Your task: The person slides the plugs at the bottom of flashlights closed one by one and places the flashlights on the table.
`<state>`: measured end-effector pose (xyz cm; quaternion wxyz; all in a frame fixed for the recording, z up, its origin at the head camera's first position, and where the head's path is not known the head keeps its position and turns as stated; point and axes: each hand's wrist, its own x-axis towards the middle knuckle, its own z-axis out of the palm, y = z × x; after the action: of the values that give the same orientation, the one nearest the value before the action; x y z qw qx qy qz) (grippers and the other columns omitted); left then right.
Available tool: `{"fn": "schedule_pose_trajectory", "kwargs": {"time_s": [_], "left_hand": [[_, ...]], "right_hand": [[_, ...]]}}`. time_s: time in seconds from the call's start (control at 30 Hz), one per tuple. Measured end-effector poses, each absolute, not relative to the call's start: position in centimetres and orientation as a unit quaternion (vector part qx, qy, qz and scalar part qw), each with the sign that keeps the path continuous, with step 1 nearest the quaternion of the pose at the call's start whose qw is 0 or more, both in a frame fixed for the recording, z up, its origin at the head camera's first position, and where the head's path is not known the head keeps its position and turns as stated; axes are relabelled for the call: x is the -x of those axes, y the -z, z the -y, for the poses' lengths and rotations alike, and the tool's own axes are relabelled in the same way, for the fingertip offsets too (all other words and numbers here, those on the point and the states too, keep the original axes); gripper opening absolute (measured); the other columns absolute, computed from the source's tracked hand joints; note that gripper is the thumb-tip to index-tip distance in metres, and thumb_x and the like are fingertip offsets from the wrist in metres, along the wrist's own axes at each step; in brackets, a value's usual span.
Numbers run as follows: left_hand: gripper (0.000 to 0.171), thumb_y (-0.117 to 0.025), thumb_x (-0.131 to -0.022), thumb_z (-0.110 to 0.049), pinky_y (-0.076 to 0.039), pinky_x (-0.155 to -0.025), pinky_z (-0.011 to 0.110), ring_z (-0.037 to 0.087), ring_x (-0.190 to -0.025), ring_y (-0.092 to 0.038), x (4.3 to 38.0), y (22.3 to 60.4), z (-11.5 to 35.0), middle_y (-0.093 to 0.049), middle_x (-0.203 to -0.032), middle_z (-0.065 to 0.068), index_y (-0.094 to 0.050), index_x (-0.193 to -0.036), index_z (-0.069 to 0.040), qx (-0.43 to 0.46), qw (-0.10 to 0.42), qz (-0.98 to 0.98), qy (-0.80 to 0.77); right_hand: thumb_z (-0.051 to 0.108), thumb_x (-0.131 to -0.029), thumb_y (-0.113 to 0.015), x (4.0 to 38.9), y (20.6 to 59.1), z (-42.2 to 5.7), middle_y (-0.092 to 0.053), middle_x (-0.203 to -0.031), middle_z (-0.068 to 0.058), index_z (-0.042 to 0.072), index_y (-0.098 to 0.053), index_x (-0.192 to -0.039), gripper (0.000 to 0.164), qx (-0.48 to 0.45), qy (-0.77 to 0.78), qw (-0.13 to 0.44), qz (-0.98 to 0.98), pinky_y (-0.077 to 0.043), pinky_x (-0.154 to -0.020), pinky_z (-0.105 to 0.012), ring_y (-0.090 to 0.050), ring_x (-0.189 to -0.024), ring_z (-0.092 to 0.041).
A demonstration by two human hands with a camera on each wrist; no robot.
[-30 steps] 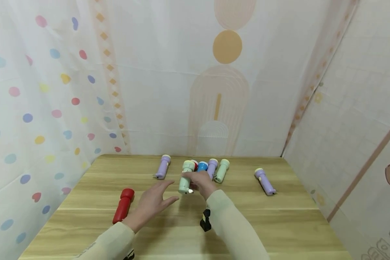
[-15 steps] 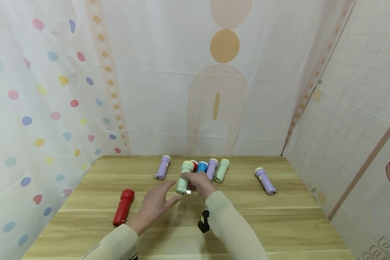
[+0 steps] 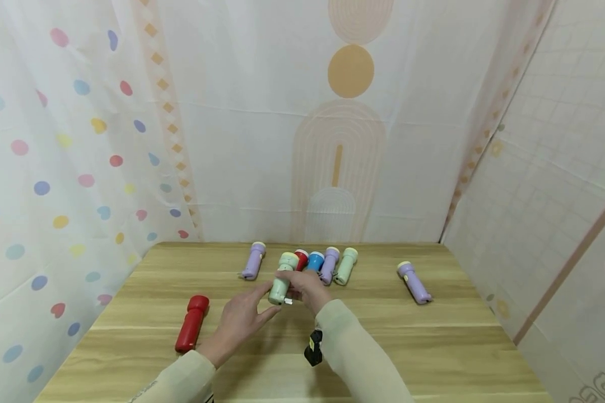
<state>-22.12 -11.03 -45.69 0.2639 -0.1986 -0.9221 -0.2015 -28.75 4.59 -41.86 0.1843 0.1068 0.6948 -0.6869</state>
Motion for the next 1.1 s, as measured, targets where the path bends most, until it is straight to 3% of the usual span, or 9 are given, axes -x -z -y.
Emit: {"fn": "schedule_pose_trajectory", "kwargs": {"time_s": [0.47, 0.8, 1.1], "left_hand": [[0.044, -0.083, -0.08, -0.035, -0.049, -0.052, 0.03, 0.017, -0.064, -0.062, 21.93, 45.98, 11.5, -0.072, -0.093, 0.002, -0.065, -0.113, -0.011, 0.198, 0.285, 0.919, 0.189], [0.04, -0.084, -0.079, -0.035, -0.039, -0.047, 0.024, 0.009, -0.053, -0.042, 21.93, 45.84, 11.68, -0.07, -0.083, -0.001, -0.064, -0.106, -0.013, 0.212, 0.293, 0.915, 0.181], [0.041, -0.084, -0.078, -0.037, -0.049, -0.054, 0.03, 0.012, -0.058, -0.056, 21.98, 45.82, 11.94, -0.075, -0.093, 0.002, -0.068, -0.108, -0.013, 0.213, 0.29, 0.916, 0.175]], "right_hand": [[0.024, -0.087, -0.078, 28.04, 41.65, -3.96, -0.066, -0.085, -0.006, -0.004, -0.063, -0.106, 0.037, -0.095, 0.674, 0.182, -0.71, -0.057, -0.071, -0.029, -0.063, -0.071, -0.015], [0.026, -0.087, -0.078, 28.12, 41.61, -3.97, -0.069, -0.088, -0.009, -0.005, -0.065, -0.106, 0.039, -0.086, 0.657, 0.189, -0.725, -0.056, -0.081, -0.036, -0.064, -0.075, -0.017], [0.025, -0.088, -0.077, 28.09, 41.66, -4.06, -0.068, -0.088, -0.008, -0.005, -0.064, -0.107, 0.038, -0.073, 0.652, 0.201, -0.727, -0.056, -0.084, -0.038, -0.064, -0.076, -0.017]]}}
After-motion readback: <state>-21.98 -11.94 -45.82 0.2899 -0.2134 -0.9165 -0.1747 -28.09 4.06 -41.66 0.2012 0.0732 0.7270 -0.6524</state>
